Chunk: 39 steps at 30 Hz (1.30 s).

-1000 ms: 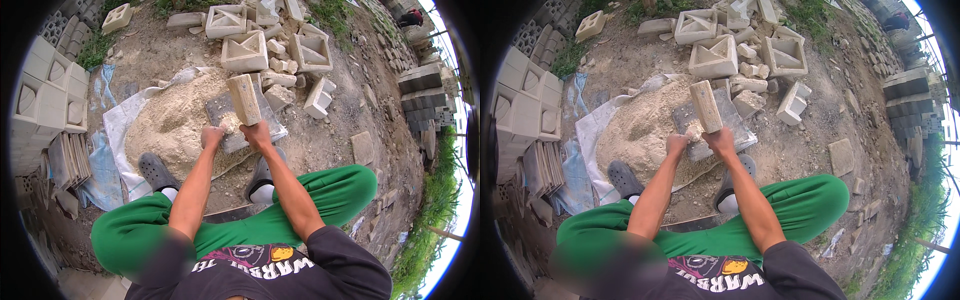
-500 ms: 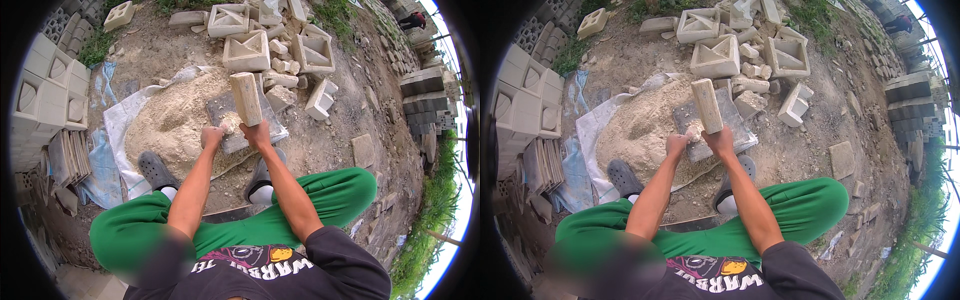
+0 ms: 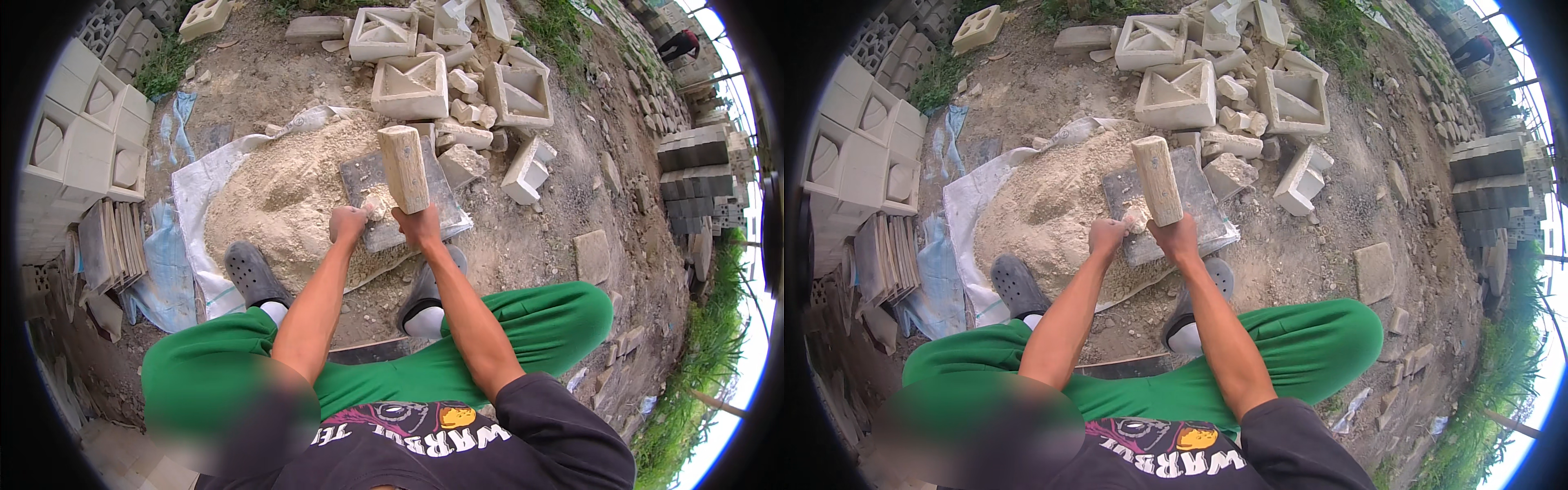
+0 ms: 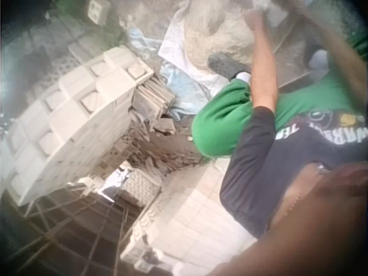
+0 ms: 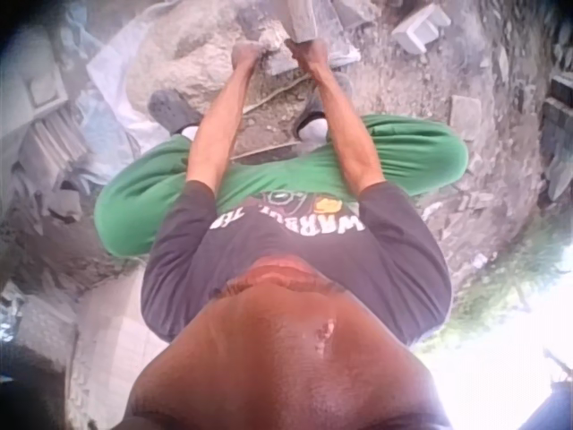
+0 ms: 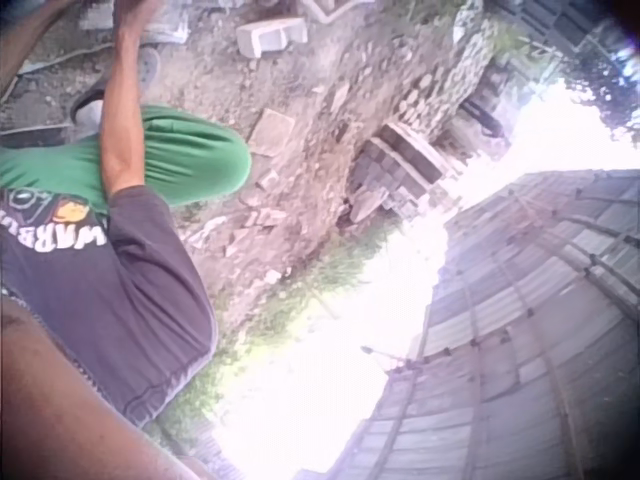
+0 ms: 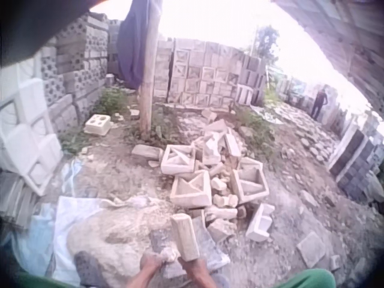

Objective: The person sits on the ground and uses a wooden mallet to strike a metal chisel, carving a rectangular stone block placed on a pile of sand. The person repeatedly adjusts the chisel and strikes the stone to shape it.

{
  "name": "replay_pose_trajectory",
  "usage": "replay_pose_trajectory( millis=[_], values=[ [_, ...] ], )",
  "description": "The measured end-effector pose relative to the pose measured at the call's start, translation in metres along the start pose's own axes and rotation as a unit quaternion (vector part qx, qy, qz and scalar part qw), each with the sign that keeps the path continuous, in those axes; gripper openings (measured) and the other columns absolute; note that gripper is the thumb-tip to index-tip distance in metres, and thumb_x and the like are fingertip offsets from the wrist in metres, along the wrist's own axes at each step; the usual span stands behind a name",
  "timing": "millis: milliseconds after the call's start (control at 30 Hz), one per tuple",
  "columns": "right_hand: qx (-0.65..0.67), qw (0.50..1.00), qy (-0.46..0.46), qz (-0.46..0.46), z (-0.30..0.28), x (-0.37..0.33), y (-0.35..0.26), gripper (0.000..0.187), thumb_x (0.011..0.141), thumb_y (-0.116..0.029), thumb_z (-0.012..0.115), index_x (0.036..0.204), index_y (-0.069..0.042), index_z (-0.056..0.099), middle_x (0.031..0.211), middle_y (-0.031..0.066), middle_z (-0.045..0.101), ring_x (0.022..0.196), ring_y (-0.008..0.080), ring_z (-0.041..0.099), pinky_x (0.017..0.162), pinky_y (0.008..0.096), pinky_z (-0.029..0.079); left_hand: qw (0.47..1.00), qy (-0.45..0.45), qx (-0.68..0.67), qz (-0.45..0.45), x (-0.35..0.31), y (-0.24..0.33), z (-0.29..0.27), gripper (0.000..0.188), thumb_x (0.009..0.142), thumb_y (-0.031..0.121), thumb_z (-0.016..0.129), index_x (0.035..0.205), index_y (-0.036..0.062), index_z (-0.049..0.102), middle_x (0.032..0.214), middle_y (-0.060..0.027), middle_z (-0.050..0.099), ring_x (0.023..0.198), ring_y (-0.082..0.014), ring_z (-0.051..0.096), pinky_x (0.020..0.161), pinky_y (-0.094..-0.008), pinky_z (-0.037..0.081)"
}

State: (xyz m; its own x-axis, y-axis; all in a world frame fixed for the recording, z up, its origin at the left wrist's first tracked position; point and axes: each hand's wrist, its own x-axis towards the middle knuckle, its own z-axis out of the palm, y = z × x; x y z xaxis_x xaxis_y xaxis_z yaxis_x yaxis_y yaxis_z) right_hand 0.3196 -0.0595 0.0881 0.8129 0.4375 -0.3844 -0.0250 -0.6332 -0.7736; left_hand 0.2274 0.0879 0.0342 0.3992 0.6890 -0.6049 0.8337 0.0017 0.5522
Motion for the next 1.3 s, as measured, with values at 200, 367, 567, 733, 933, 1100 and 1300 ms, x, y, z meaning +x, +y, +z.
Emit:
replay_pose_trajectory(
  millis=[200,367,567,733,933,1100,1300],
  values=[
    [0.024,0.988,-0.081,0.13,0.011,-0.011,0.009,0.026,0.075,-0.023,0.074,0.081,0.002,0.071,0.066,0.0096,0.069,0.054,0.0182,0.067,0.052,0.0349,0.053,0.999,-0.035,0.024,-0.021,0.005,0.0,-0.003,0.042,0.08,0.052,0.077,0.079,0.01,0.078,0.082,-0.012,0.075,0.08,-0.0321,0.072,0.074,-0.0432,0.053],
    [0.012,0.999,-0.004,0.033,-0.008,-0.002,-0.021,0.025,0.076,-0.021,0.073,0.081,0.003,0.07,0.059,0.0071,0.065,0.052,0.0181,0.066,0.051,0.0342,0.051,1.0,-0.023,-0.002,0.002,0.009,-0.007,0.001,0.042,0.079,0.052,0.078,0.081,0.0096,0.078,0.082,-0.0126,0.074,0.08,-0.0332,0.072,0.073,-0.0442,0.053],
    [-0.075,0.997,0.017,-0.031,0.02,0.002,0.028,0.031,0.075,-0.025,0.073,0.085,0.004,0.07,0.061,0.0119,0.067,0.054,0.021,0.067,0.053,0.0375,0.052,1.0,0.001,-0.013,-0.004,0.008,-0.003,0.007,0.042,0.079,0.047,0.08,0.069,0.007,0.077,0.065,-0.0091,0.07,0.063,-0.0236,0.068,0.065,-0.0388,0.051],
    [-0.04,0.993,-0.07,0.084,0.016,0.001,0.025,0.033,0.074,-0.026,0.071,0.089,0.003,0.072,0.072,0.0158,0.07,0.066,0.0276,0.071,0.062,0.0405,0.053,1.0,0.005,0.0,-0.031,0.008,-0.001,0.0,0.045,0.077,0.051,0.08,0.069,0.0066,0.077,0.063,-0.0084,0.068,0.058,-0.0231,0.066,0.062,-0.0405,0.049],
    [0.015,0.999,0.004,0.046,0.005,-0.011,-0.017,0.024,0.074,-0.02,0.072,0.078,0.004,0.068,0.061,0.0113,0.065,0.054,0.0185,0.065,0.052,0.0363,0.049,0.998,-0.024,-0.01,-0.053,0.005,-0.004,-0.004,0.046,0.079,0.049,0.08,0.093,0.0055,0.077,0.098,-0.0151,0.075,0.093,-0.0326,0.072,0.081,-0.0449,0.054],
    [-0.087,0.996,0.014,-0.012,0.016,0.002,0.024,0.025,0.074,-0.022,0.07,0.078,0.003,0.068,0.059,0.0102,0.064,0.055,0.0205,0.067,0.052,0.0368,0.05,0.998,-0.047,-0.021,-0.045,-0.001,0.008,-0.005,0.046,0.079,0.048,0.08,0.096,0.0056,0.076,0.101,-0.0148,0.075,0.097,-0.0331,0.071,0.082,-0.0452,0.054],
    [-0.146,0.987,-0.067,0.03,0.007,0.004,0.013,0.026,0.072,-0.022,0.071,0.08,0.003,0.069,0.064,0.0107,0.066,0.055,0.0212,0.066,0.052,0.037,0.051,0.997,-0.045,-0.023,-0.05,0.007,0.0,-0.007,0.044,0.078,0.047,0.081,0.096,0.0066,0.076,0.1,-0.014,0.075,0.095,-0.0333,0.071,0.082,-0.0447,0.054]
  ],
)
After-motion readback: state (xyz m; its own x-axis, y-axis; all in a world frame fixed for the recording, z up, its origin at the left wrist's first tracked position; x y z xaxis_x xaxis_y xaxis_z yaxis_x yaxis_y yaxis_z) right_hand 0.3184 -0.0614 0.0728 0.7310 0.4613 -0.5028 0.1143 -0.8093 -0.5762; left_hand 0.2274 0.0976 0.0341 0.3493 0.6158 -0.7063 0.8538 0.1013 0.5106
